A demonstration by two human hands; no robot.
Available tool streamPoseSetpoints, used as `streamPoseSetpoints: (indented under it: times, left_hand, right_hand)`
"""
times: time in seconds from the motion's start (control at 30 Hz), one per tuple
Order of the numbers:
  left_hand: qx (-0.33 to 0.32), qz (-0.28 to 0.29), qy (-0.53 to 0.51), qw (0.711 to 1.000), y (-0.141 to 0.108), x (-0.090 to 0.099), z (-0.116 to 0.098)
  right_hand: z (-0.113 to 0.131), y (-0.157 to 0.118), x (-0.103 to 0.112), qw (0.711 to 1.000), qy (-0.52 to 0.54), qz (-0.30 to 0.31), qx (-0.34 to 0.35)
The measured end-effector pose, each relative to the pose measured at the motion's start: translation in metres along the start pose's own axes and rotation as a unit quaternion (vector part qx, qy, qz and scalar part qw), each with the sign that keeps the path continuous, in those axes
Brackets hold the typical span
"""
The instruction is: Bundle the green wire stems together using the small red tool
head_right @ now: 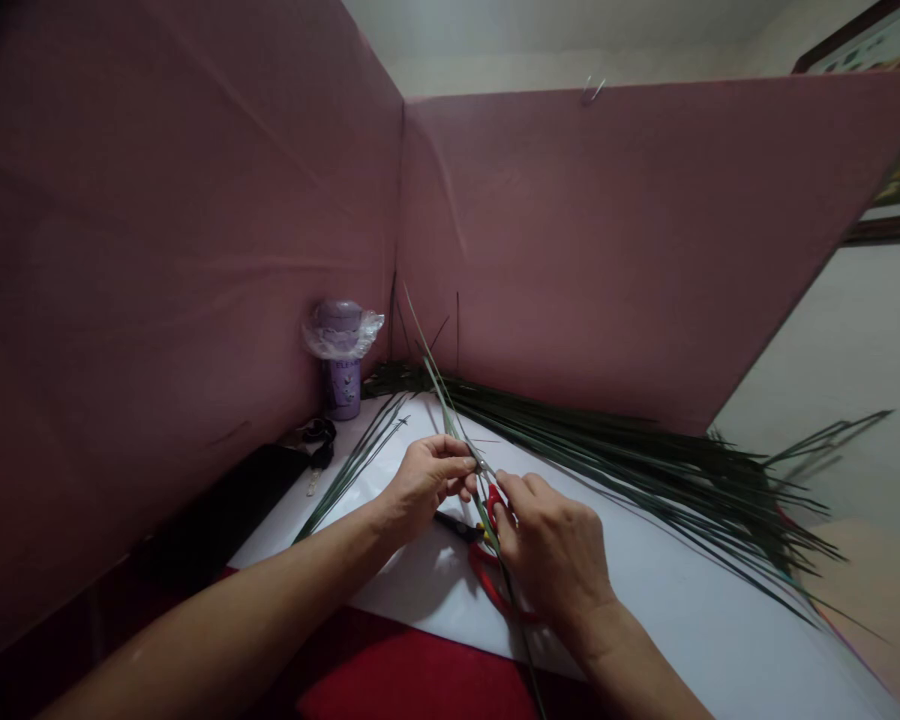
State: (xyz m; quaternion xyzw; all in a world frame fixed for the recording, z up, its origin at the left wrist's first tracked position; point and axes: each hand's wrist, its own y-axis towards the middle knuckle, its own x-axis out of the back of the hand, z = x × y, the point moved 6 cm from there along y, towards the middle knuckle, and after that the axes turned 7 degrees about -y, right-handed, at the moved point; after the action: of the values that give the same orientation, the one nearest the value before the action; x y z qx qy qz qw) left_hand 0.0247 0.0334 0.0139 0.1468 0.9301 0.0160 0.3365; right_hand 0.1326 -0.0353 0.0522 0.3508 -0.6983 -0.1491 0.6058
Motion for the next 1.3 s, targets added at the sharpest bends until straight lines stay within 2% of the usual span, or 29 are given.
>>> streamPoseSetpoints:
  times: [0.23,0.6,0.97,1.3]
  left_hand:
    - [-0.004,0.010,-0.007,1.000,0.0014,0.0004,0.0015]
    - [-0.003,0.011,0.006,1.000,0.0021,0.0005,0.0013]
    - [-0.018,0.002,0.006,1.000,0.0017,0.0017,0.0005]
    - [-0.018,-0.004,0.004,1.000,0.0027,0.0031,-0.0001]
  right_hand:
    - [0.0013,-0.0004,0.0006,1.000,0.002,-0.008,0.005]
    - [-0.0009,0.0001,-0.0039,0.999,0.018,0.025,-0.011]
    - [-0.0003,-0.0007,0.0025,0.999,-0.025,0.029,-0.012]
    - [0.0031,-0.0024,-0.0007,0.999,-0.034,0.018,-0.008]
